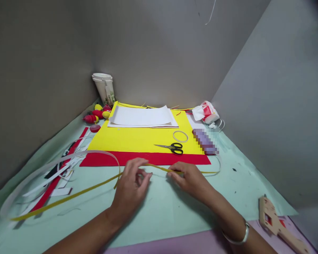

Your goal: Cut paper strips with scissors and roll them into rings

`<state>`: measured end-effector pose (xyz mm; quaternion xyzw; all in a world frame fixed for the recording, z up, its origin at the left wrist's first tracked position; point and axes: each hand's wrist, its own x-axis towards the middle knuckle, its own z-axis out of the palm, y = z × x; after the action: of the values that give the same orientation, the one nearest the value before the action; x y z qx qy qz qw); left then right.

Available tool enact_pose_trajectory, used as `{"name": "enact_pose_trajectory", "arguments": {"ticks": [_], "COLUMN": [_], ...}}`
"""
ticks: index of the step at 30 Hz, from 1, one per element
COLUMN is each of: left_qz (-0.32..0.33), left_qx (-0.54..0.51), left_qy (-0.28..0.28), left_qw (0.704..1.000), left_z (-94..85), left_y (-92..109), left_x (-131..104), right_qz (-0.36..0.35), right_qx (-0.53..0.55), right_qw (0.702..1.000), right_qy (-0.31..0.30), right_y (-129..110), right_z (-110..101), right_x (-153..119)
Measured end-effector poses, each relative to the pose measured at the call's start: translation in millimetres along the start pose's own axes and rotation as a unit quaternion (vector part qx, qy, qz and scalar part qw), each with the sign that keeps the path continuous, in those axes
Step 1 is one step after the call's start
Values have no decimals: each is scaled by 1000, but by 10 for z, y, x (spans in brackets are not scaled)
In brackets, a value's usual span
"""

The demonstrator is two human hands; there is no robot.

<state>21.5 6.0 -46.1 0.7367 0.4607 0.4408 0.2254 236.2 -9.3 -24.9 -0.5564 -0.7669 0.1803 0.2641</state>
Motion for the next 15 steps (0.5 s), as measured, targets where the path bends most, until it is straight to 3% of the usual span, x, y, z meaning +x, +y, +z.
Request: {"name": "enact_pose_trajectory", "arguments": {"ticks": [2, 4, 5, 7, 10, 12, 15], "left_qz": [28, 64, 74, 48, -80, -150, -190], "left_qx": [-28, -48, -57, -102, -245, -325, -368], "left_qy": [82, 123, 111, 20, -143, -171, -152], "left_qw": [996, 989, 989, 993, 956, 918, 897], "left_z": [-33, -56, -63, -67, -69, -86, -134], "left_y": [16, 36, 49, 81, 147, 192, 233], "left_x": [-20, -51, -63, -72, -46, -22, 5], "right_qz": [43, 73, 74, 52, -10, -45, -72], "right_qx": [39, 56, 57, 58, 48, 26, -30], "right_qw": [998, 996, 996, 996, 997, 998, 997], "right_qy": [-12, -2, 11, 38, 52, 36, 22], "right_y": [-78, -183, -237, -339, -467, -527, -551], "right_z": [-126, -239, -280, -320, -292, -250, -228], "right_x": [20, 11, -3, -44, -126, -182, -245]}}
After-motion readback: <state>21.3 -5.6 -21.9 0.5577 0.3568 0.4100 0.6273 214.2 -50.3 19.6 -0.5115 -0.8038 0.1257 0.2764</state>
